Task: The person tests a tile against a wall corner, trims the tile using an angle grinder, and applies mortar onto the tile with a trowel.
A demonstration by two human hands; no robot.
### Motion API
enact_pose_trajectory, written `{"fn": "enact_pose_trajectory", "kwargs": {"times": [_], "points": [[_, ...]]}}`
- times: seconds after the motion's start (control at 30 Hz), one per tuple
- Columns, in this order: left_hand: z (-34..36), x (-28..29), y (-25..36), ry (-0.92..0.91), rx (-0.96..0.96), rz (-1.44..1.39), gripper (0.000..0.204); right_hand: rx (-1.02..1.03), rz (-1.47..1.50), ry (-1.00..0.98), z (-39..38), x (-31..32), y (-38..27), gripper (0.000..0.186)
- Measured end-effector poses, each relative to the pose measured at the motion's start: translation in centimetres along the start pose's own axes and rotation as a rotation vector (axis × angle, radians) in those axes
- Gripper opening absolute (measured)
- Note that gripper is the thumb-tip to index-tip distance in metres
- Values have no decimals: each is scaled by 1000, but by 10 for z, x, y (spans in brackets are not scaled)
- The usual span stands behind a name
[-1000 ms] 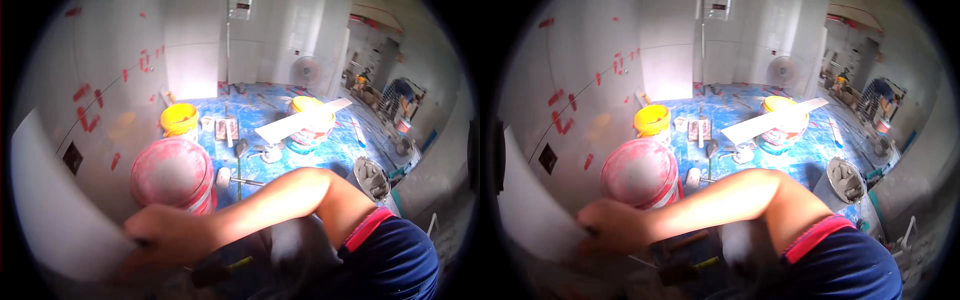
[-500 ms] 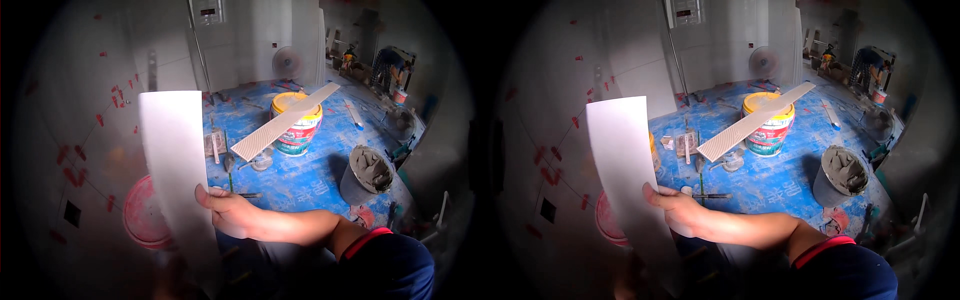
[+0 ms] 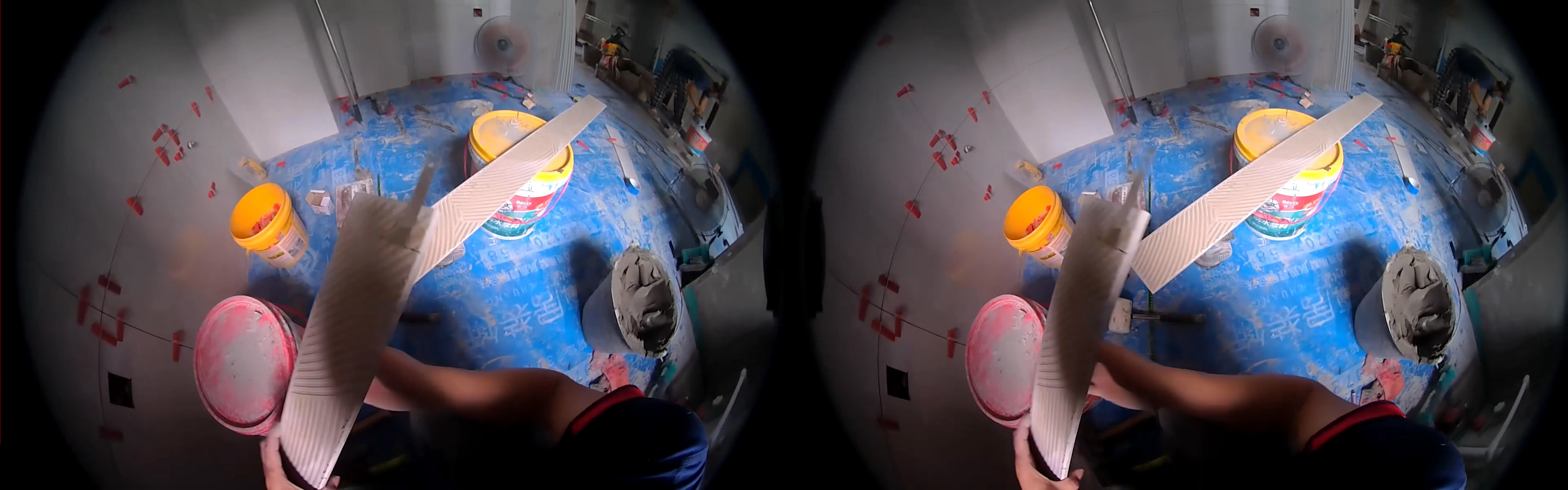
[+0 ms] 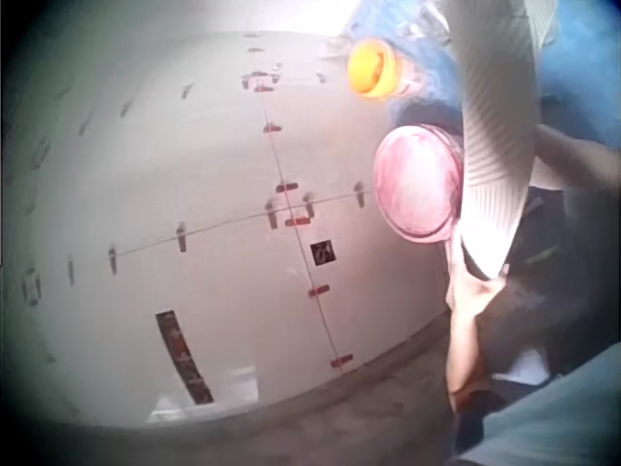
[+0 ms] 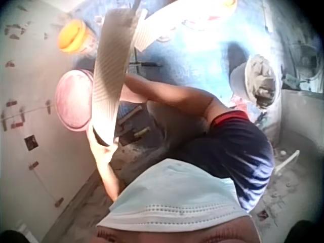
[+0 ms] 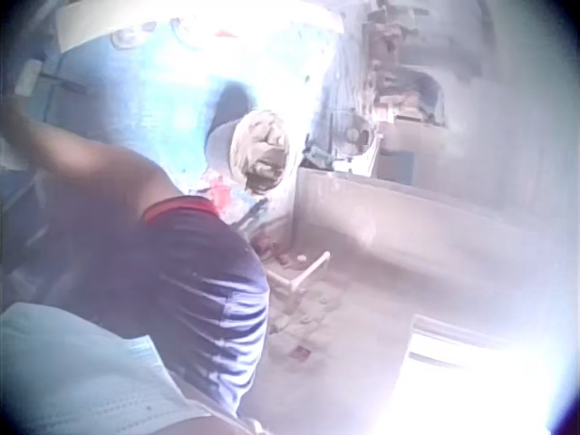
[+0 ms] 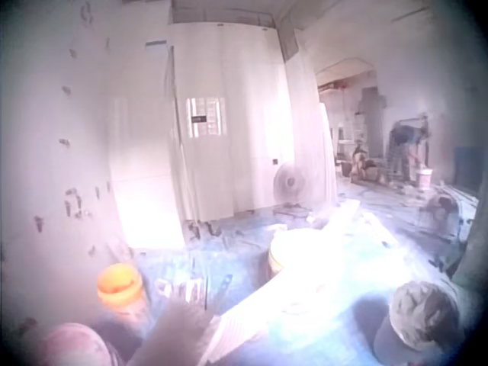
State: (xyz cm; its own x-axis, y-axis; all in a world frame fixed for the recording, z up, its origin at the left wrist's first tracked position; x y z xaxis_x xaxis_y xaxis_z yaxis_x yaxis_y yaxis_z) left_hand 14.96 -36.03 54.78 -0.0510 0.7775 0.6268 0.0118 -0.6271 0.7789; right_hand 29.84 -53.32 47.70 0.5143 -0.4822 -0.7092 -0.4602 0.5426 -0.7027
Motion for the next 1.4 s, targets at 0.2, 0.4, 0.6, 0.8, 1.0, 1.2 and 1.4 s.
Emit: {"fn": "enact_pose_trajectory", "kwargs": {"times": [0.2,0.4,0.6,0.8,1.0,1.2,1.4], "points": [[47,34,71,78,282,319,105,-105,320,775,-74,188,-80,71],[74,26,128,181,351,487,105,57,301,821,-46,297,-209,55],[108,-4,178,112,325,402,113,118,173,878,-17,381,-228,41],[116,-29,199,87,333,451,117,-7,160,944,-25,383,-255,51],[81,-54,253,30,273,390,118,43,170,989,-136,347,-283,43],[75,-72,297,3,241,331,105,252,-36,1128,-221,337,-311,46],[75,-90,289,-28,203,351,105,370,-427,1115,-230,358,-331,50]]}}
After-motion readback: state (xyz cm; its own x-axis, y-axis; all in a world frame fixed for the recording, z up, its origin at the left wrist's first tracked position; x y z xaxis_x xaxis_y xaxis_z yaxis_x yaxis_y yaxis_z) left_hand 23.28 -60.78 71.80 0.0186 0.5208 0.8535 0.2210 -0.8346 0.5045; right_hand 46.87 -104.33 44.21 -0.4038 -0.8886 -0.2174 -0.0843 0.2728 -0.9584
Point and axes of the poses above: each hand's wrist, its own z-axis towards the middle knuckle, its own x-axis out of the back of the hand, y = z × x, the point moved 7 cm from there along z, towards the middle knuckle, and after that the axes turned 6 degrees about -z, right-handed, at the moved point
